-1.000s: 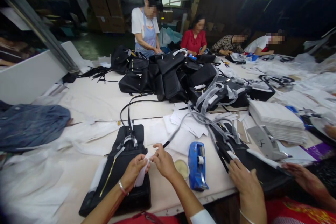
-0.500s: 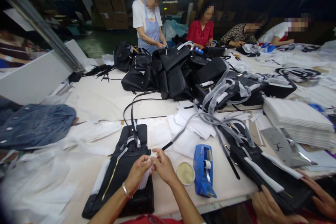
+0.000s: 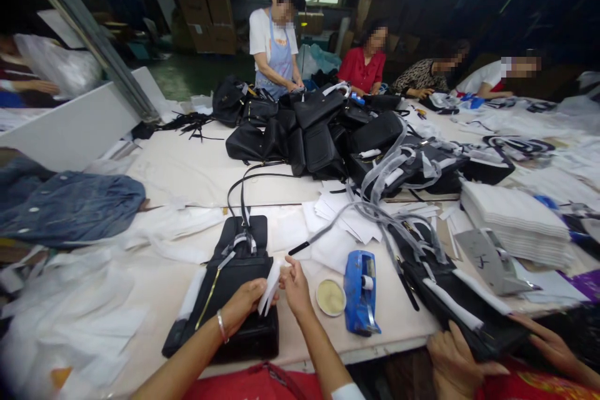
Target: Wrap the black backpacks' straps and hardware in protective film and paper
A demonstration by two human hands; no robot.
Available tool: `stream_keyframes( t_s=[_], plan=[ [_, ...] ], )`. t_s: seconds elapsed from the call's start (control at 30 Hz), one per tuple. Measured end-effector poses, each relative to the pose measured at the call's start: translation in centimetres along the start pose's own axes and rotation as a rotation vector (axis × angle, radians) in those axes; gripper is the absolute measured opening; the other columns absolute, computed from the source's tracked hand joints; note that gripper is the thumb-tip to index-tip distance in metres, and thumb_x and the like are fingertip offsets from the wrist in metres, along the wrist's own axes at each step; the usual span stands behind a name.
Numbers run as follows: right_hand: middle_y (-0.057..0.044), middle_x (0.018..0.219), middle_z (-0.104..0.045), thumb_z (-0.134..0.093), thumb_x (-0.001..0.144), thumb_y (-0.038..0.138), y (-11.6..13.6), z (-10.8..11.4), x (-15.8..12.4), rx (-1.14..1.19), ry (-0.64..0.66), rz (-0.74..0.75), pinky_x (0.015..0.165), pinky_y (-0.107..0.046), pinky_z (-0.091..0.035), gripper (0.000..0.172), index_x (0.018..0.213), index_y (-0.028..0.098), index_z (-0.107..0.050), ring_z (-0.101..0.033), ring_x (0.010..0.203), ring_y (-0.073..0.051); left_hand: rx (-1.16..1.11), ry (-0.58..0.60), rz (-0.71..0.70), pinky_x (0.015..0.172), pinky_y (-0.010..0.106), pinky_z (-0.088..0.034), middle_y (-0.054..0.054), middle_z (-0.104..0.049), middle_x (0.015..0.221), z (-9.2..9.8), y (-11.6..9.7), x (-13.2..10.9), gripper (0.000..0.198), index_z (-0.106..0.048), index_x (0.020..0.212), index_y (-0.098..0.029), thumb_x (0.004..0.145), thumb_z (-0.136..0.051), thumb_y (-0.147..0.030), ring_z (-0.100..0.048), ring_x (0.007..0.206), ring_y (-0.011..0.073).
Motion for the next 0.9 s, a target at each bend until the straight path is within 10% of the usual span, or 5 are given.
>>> stream_keyframes(
  t_s=[0.23, 0.57, 0.9],
  plan=[
    [-0.007, 0.106, -0.062, -0.049, 0.084, 0.036, -1.2, -2.9, -4.5, 0.068, -0.033, 0.045, 0.082, -0.032, -0.047, 0.030, 0.108, 0.020, -0.054, -0.059, 0.095, -0.020, -0.007, -0.061, -0.018, 0.058, 0.023, -0.040, 0.003, -0.063, 0.069, 0.4, 0.2, -0.4, 0.043, -0.064, 0.085, -0.012, 0.070, -0.062, -0.052, -0.055, 0.060, 0.0126],
    [-0.005, 0.097, -0.060, -0.039, 0.083, 0.022, -0.4, -4.2, -4.6, -0.523, -0.199, 0.139, 0.078, -0.030, -0.045, 0.026, 0.106, 0.021, -0.050, -0.059, 0.089, -0.019, -0.041, -0.255, -0.012, 0.046, 0.020, -0.035, 0.003, -0.063, 0.057, 1.5, 0.6, -0.5, 0.033, -0.067, 0.075, -0.010, 0.062, -0.070, -0.040, -0.053, 0.050, 0.0117],
    [-0.008, 0.122, -0.051, -0.046, 0.075, 0.012, -0.7, -4.1, -7.5, -0.465, 0.064, 0.240, 0.095, -0.035, -0.041, 0.061, 0.134, 0.022, -0.034, -0.051, 0.108, -0.019, -0.094, -0.313, -0.028, 0.050, 0.023, -0.043, 0.005, -0.063, 0.055, 1.3, 2.2, -0.3, 0.028, -0.060, 0.064, -0.011, 0.064, -0.068, -0.038, -0.056, 0.050, 0.0126]
  ],
)
Point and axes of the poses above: each hand's wrist, its own x-axis towards the middle knuckle, its own z-axis out of the back of the hand, y = z × x, the point moved 7 cm from there along x, towards the middle knuckle
